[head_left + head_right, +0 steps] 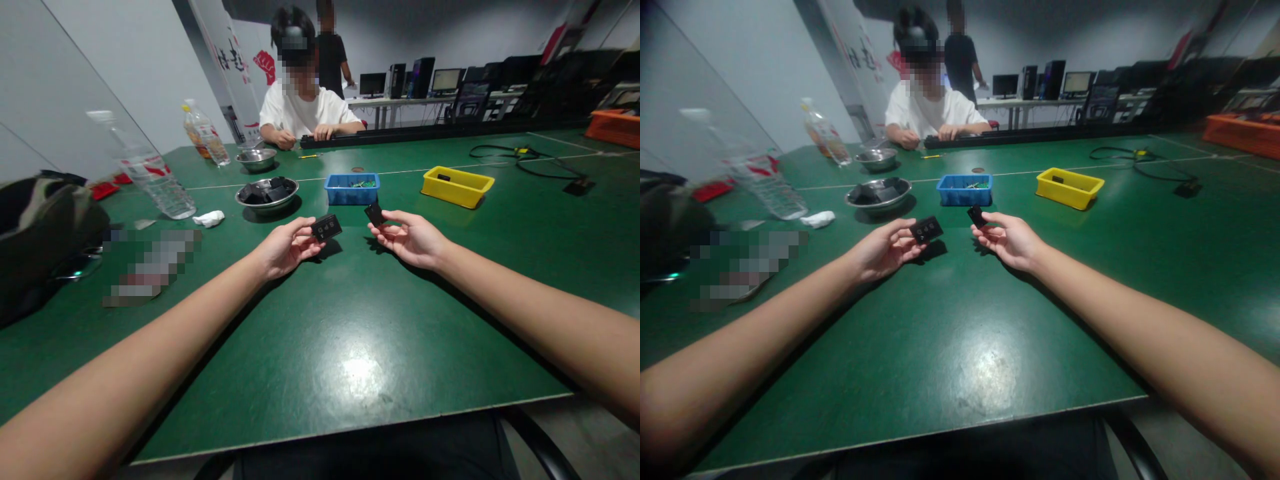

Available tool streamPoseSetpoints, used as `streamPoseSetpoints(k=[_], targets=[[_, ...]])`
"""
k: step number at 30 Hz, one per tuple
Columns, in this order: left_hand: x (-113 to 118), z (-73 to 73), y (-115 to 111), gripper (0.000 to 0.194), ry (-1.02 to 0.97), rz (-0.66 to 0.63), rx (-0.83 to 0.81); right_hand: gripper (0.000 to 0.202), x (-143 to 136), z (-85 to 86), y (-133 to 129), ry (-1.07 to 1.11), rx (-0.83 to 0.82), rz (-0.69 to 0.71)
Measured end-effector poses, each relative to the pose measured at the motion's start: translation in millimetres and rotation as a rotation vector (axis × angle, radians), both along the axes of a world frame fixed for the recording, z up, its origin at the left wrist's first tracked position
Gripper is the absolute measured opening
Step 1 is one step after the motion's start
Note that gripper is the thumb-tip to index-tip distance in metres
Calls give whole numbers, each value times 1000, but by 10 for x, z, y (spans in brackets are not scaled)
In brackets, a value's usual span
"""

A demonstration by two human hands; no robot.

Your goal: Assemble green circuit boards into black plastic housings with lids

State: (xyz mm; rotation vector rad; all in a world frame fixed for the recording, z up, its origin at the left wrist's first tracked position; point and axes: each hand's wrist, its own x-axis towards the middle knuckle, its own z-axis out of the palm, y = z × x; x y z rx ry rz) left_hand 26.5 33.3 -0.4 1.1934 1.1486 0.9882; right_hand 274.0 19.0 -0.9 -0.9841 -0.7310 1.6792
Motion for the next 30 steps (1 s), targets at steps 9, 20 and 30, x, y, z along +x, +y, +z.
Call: streamPoseSetpoints(k=[9,20,30], targets=[[-60,-27,40,28,73,-23,46,7,32,-46,35,-18,24,3],[43,78,-35,22,-131,105,-211,8,9,-12,3,-8,7,-10],[112,157,-86,27,-207,186,-293,20,-4,35,-22,15,-30,-30]])
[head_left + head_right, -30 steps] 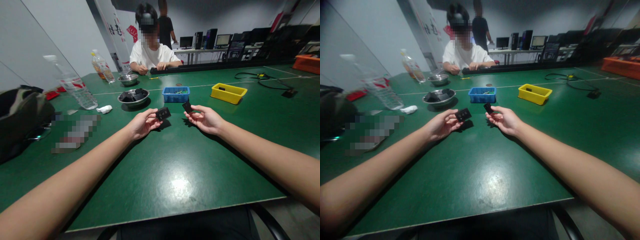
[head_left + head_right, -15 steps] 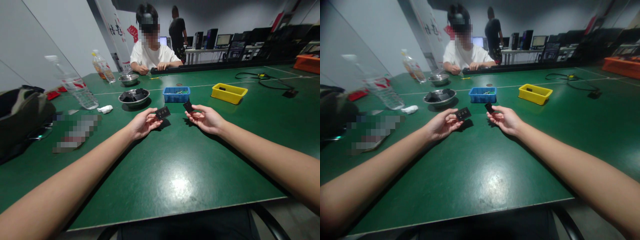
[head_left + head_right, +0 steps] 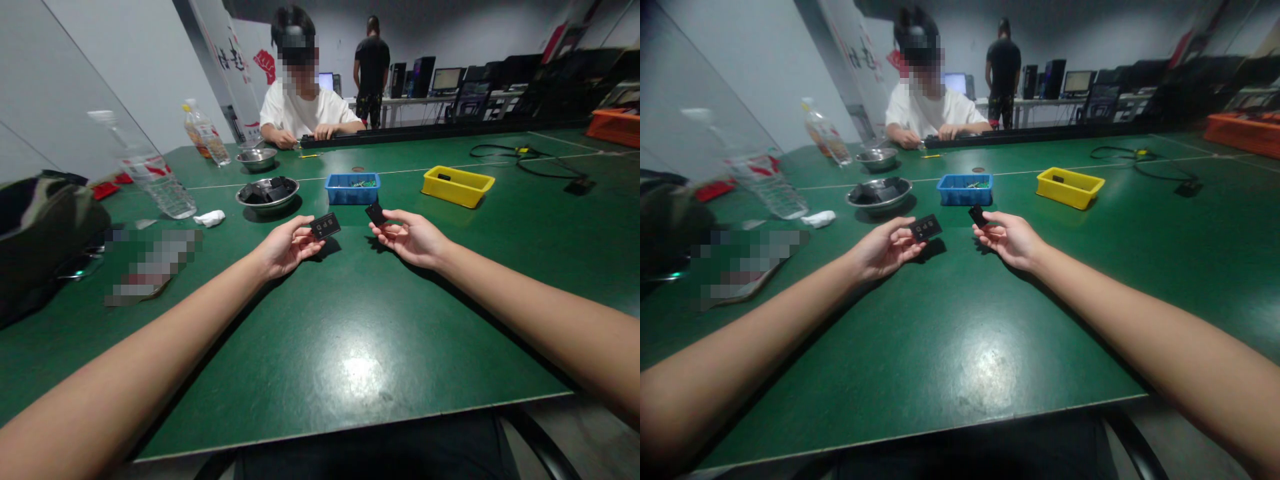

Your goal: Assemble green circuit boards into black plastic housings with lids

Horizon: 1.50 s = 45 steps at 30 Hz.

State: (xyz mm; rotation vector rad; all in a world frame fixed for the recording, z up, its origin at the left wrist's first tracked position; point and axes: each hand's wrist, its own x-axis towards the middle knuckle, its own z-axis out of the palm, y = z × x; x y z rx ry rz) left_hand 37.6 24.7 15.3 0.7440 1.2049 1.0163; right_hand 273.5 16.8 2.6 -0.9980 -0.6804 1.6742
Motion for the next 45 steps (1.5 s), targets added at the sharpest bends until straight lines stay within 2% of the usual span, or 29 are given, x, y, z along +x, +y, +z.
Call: streamPoseSetpoints(k=[16,36,45], targets=[[1,3,2,20,-30,26,-15,18,2,4,-1,16,-24,1],[12,-5,-3,28,-10,2,22,17,2,15,-11,14,-32,10],[33,26,-35,19,-19,38,18,14,10,-3,3,15,-24,11]])
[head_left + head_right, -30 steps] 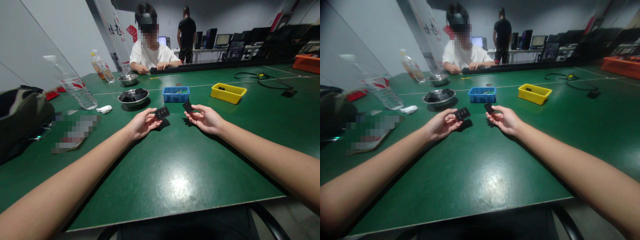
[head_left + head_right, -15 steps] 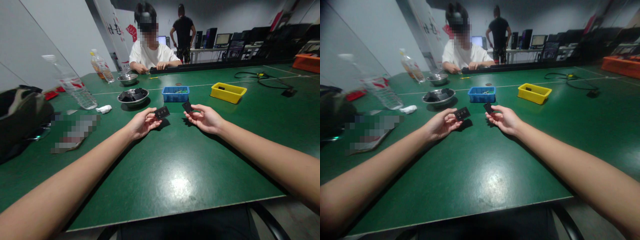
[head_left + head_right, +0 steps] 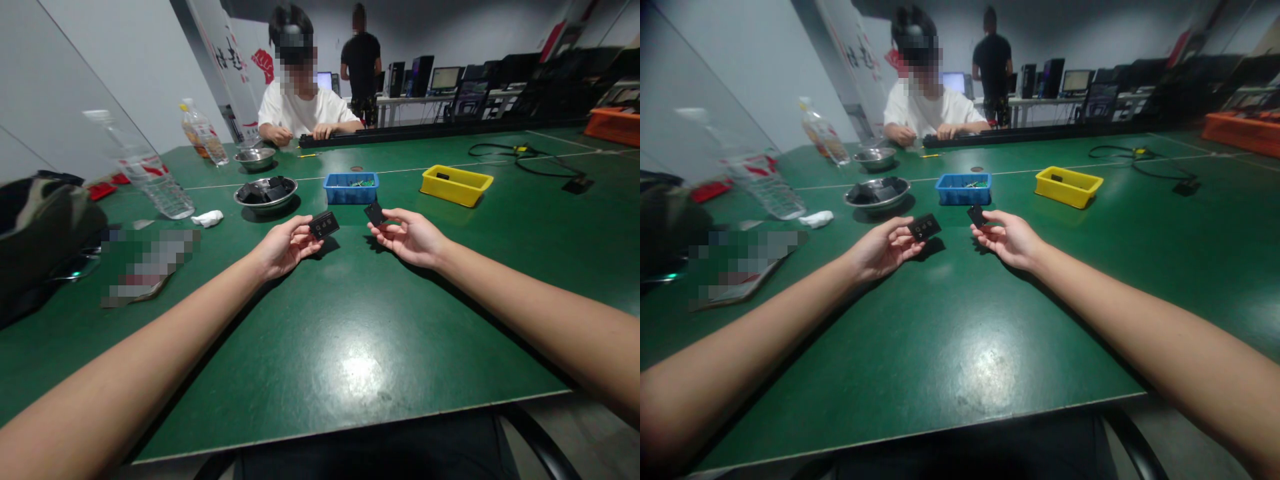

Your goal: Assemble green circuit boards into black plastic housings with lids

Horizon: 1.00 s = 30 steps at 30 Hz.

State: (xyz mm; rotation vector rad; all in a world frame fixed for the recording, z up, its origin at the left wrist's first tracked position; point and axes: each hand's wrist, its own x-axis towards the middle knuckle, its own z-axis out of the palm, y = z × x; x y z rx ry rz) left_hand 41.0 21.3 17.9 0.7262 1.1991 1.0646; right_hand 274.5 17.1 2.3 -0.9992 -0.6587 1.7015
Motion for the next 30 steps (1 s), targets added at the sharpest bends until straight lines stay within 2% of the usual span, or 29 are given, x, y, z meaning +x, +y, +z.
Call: streamPoseSetpoints(k=[8,15,18,22,27,30], targets=[[-42,-57,32,12,0,-56,51,15,3,5,1,-3,0,2],[-39,-90,32,15,18,-97,102,16,1,-17,7,-19,24,12],[-30,-140,39,8,54,-83,220,15,-4,-19,3,-31,32,11],[-37,-212,42,19,152,-81,405,15,-10,-26,-1,-41,50,8],[-36,-207,-38,27,397,-178,605,11,-2,-65,13,-77,138,6],[-18,-193,-101,26,454,-240,703,7,7,-88,19,-112,220,14]])
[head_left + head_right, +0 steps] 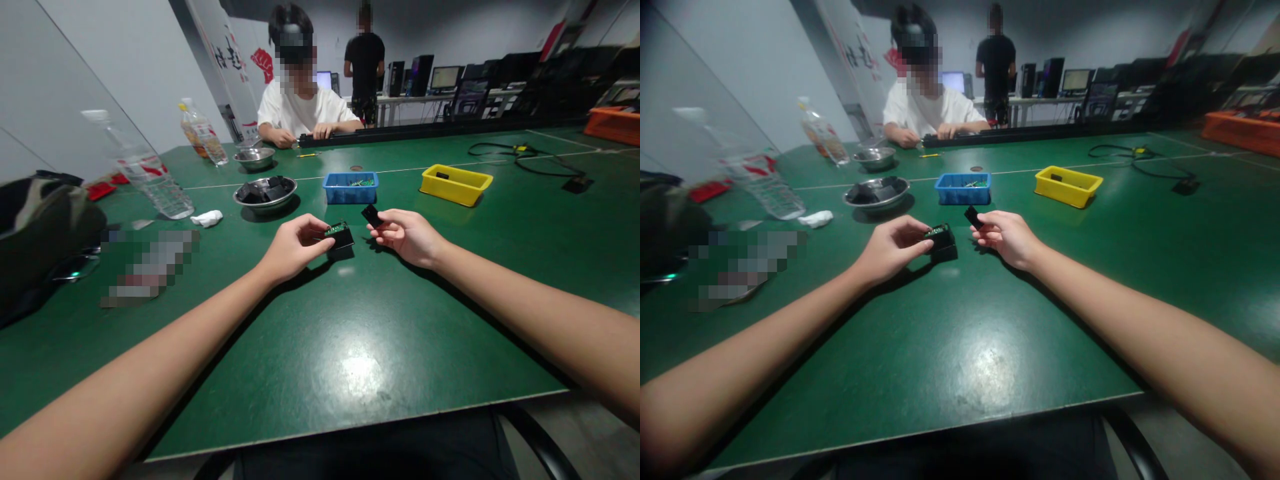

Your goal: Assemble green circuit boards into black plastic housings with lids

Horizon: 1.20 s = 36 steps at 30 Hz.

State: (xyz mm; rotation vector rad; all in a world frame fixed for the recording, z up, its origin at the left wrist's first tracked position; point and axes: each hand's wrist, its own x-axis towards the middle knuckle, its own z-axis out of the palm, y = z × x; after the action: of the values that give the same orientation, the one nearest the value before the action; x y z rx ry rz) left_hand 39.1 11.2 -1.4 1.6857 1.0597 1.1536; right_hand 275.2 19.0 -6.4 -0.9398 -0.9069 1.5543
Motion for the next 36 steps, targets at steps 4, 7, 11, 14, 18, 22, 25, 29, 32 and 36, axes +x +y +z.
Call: streamPoseSetpoints(k=[4,7,11,14,18,22,25,29,32,36], targets=[[24,-5,-57,29,93,-63,19,19,4,-14,-2,-54,77,9],[32,-11,-80,31,171,-104,22,23,2,-24,-4,-103,146,18],[35,-11,-98,33,204,-164,14,20,-3,-42,-14,-259,328,28],[39,-2,-108,37,180,-205,29,16,-7,-44,-48,-403,480,49],[47,40,-119,45,190,-168,53,9,-15,-21,-126,-625,688,72],[59,92,-129,40,252,-88,130,7,-31,18,-194,-750,854,84],[57,99,-130,29,298,-78,220,7,-39,41,-215,-775,898,104],[38,83,-126,24,346,-91,323,11,-27,50,-203,-783,921,119],[31,82,-126,23,344,-69,310,13,-6,41,-182,-796,919,115],[27,86,-116,23,364,-76,296,12,11,28,-167,-831,965,110]])
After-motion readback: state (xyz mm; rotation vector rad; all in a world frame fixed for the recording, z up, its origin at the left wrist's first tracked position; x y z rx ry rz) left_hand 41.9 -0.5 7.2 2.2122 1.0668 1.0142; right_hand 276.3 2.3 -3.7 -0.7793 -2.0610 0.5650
